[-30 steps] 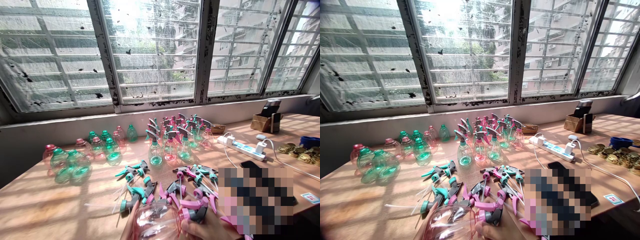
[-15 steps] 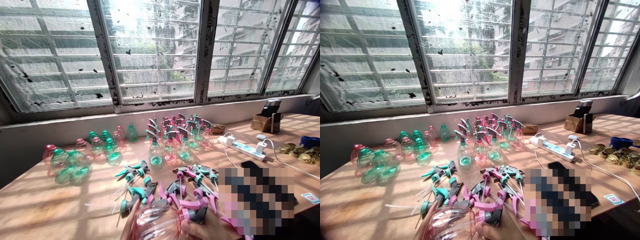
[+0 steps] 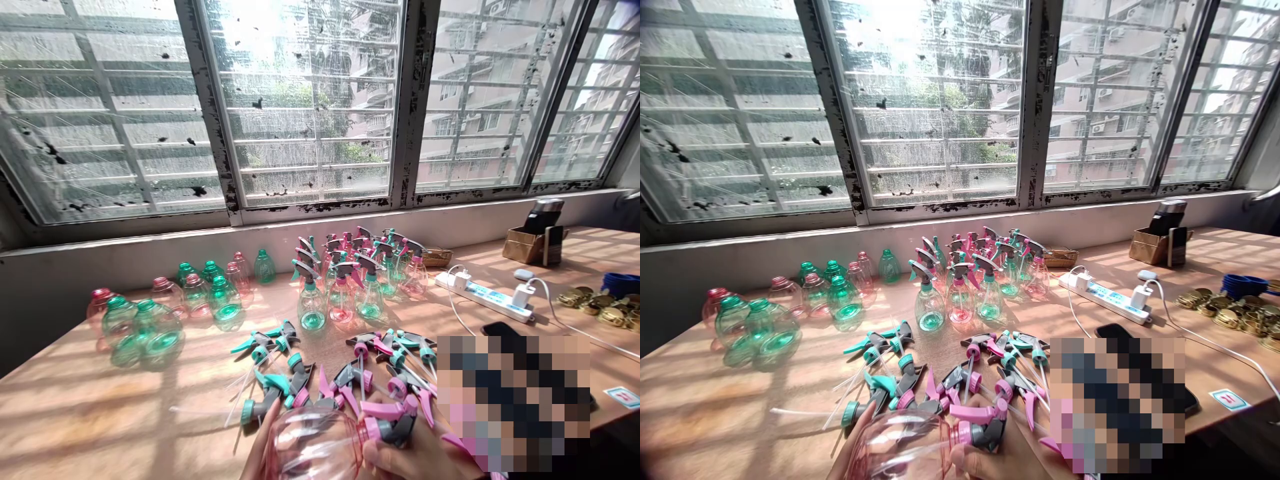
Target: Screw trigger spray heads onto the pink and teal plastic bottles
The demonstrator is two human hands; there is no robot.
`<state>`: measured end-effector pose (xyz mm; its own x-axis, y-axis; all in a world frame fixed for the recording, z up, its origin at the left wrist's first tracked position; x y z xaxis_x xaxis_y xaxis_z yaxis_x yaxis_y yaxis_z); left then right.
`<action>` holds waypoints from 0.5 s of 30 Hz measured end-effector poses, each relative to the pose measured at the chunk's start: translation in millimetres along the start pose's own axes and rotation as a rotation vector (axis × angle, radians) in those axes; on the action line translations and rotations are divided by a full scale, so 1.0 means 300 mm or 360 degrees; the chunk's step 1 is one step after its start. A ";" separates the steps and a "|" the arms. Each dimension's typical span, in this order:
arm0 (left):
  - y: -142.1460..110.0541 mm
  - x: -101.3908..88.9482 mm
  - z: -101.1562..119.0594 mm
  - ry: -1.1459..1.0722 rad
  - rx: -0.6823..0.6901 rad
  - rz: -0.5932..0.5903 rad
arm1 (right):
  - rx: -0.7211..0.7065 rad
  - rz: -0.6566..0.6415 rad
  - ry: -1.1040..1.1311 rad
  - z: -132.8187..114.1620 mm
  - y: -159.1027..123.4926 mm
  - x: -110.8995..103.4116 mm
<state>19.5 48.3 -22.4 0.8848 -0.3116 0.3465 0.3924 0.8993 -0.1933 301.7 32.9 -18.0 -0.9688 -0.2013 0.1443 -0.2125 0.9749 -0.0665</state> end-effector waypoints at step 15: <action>0.050 0.010 -0.024 -0.0131 -0.0273 0.0212 | 0.0075 0.0184 -0.0123 0.095 0.009 -0.052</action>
<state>30.0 58.6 -31.0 0.9108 -0.1612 0.3801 0.3167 0.8633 -0.3929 312.4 36.0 -48.5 -0.9937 -0.0966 0.0567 -0.1031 0.9868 -0.1247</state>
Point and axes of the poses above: each hand's wrist, its own y-axis towards the middle knuckle, its own x-axis out of the palm, z = x × y, the point moved 2 cm from there along y, towards the middle knuckle, and after that the axes turned 1 degree about -z, right-handed, at the moved point
